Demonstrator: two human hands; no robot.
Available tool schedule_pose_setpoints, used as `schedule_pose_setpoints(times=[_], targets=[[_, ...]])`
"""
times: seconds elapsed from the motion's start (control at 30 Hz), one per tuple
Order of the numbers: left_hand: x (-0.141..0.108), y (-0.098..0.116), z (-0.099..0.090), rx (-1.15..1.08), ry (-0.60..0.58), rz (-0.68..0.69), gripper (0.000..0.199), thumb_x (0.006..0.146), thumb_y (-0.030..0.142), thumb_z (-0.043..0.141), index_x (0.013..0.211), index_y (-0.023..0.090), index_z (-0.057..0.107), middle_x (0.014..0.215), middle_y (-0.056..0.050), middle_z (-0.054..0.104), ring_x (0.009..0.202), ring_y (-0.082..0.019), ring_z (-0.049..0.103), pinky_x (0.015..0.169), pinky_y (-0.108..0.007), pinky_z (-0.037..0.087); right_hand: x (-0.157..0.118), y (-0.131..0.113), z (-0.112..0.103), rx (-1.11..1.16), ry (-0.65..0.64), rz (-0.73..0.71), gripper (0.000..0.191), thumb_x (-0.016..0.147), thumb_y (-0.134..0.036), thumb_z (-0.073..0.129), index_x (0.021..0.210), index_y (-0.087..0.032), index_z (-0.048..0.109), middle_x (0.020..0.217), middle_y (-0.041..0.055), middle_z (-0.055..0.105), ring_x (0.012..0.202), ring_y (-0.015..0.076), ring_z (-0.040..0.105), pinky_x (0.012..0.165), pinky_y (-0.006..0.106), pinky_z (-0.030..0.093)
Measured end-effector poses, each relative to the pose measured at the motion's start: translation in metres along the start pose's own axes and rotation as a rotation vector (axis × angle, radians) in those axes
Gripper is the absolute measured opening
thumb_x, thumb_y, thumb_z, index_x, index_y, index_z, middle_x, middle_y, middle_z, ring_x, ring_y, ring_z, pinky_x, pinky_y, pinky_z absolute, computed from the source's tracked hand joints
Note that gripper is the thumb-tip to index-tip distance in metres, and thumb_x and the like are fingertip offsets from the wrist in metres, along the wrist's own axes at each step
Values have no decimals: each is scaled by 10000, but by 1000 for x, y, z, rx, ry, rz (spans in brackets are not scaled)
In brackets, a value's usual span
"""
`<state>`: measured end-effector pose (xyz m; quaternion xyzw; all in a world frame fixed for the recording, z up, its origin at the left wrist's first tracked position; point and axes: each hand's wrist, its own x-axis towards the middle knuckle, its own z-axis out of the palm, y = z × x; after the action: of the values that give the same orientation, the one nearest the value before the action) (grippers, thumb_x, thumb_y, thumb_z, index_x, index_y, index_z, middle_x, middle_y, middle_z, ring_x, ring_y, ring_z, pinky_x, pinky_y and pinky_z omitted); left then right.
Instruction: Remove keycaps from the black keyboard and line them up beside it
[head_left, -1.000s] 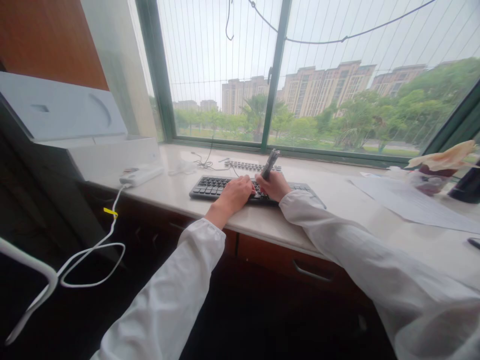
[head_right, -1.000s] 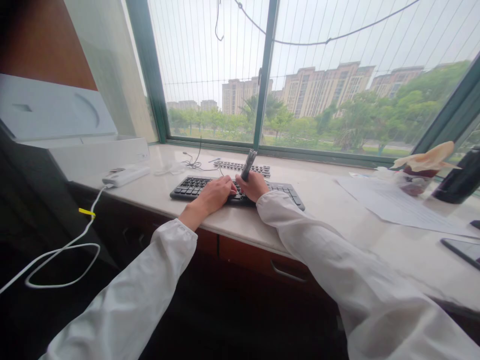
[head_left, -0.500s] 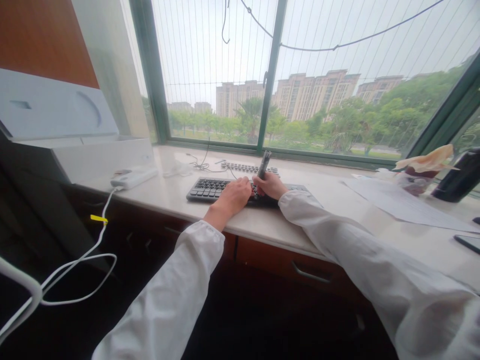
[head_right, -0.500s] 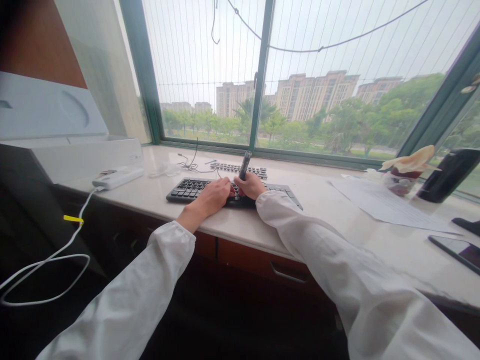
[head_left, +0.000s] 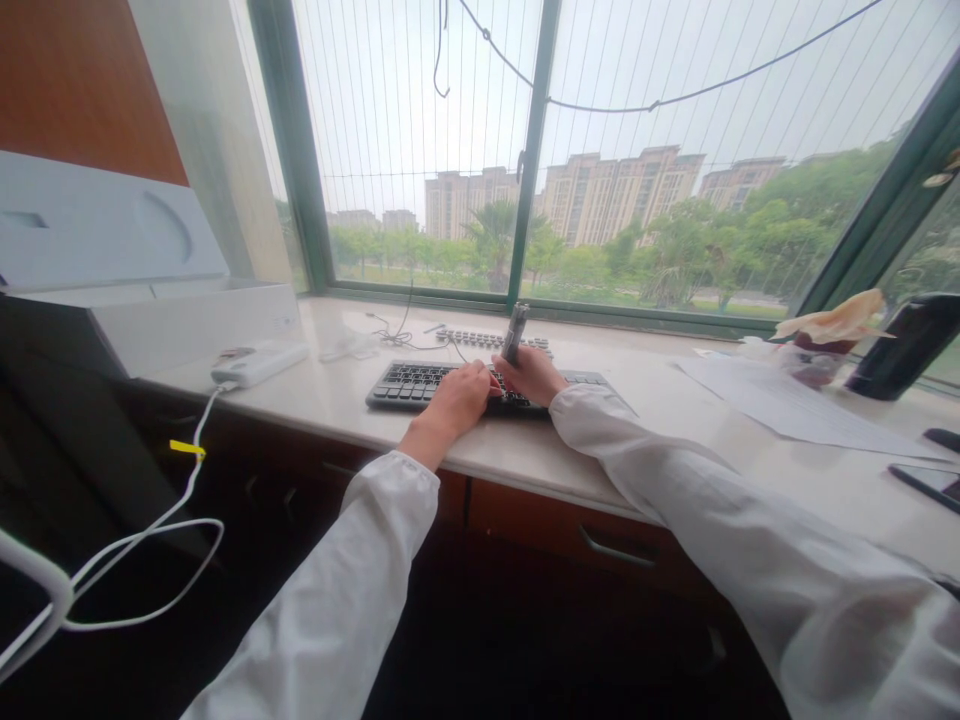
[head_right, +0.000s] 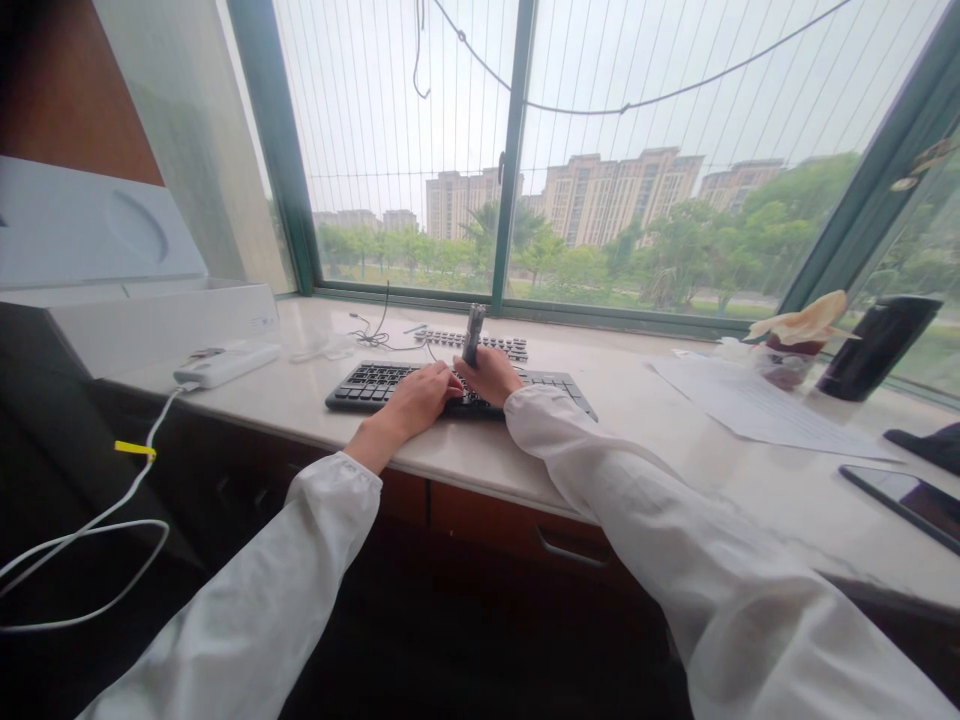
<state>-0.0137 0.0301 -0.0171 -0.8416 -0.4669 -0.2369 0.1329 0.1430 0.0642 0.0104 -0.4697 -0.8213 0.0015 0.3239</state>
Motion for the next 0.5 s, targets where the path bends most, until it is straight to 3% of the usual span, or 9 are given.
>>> schedule_pose_setpoints(times=[0.2, 0.27, 0.4, 0.5], targets=[[0, -3, 6, 16, 20, -31, 217, 915, 320, 493, 983, 156, 617, 1000, -75, 613, 963, -193, 578, 866, -300, 462, 3, -11, 0, 125, -24, 91, 522, 873, -539, 389, 535, -179, 560, 560, 35, 600, 612, 163, 556, 614, 246, 352], [0, -3, 6, 11, 31, -46, 217, 908, 327, 505, 993, 167, 623, 986, -69, 618, 952, -192, 578, 858, -294, 463, 6, -14, 4, 254, 10, 153, 485, 860, -521, 415, 560, -181, 586, 596, 31, 611, 647, 163, 563, 639, 246, 365], [-1, -2, 5, -7, 30, -76, 223, 909, 345, 501, 933, 191, 661, 978, -61, 625, 959, -192, 575, 854, -290, 460, 15, -18, 15, 742, 97, 308, 244, 781, -383, 531, 652, -179, 565, 598, -9, 561, 561, 115, 508, 563, 226, 378], [-1, -1, 3, -1, 26, -92, 229, 902, 354, 513, 954, 190, 664, 976, -64, 626, 952, -191, 575, 845, -286, 462, 19, -22, 21, 1119, 83, 392, 247, 778, -418, 551, 701, -190, 500, 525, -51, 459, 437, 82, 401, 435, 208, 321]])
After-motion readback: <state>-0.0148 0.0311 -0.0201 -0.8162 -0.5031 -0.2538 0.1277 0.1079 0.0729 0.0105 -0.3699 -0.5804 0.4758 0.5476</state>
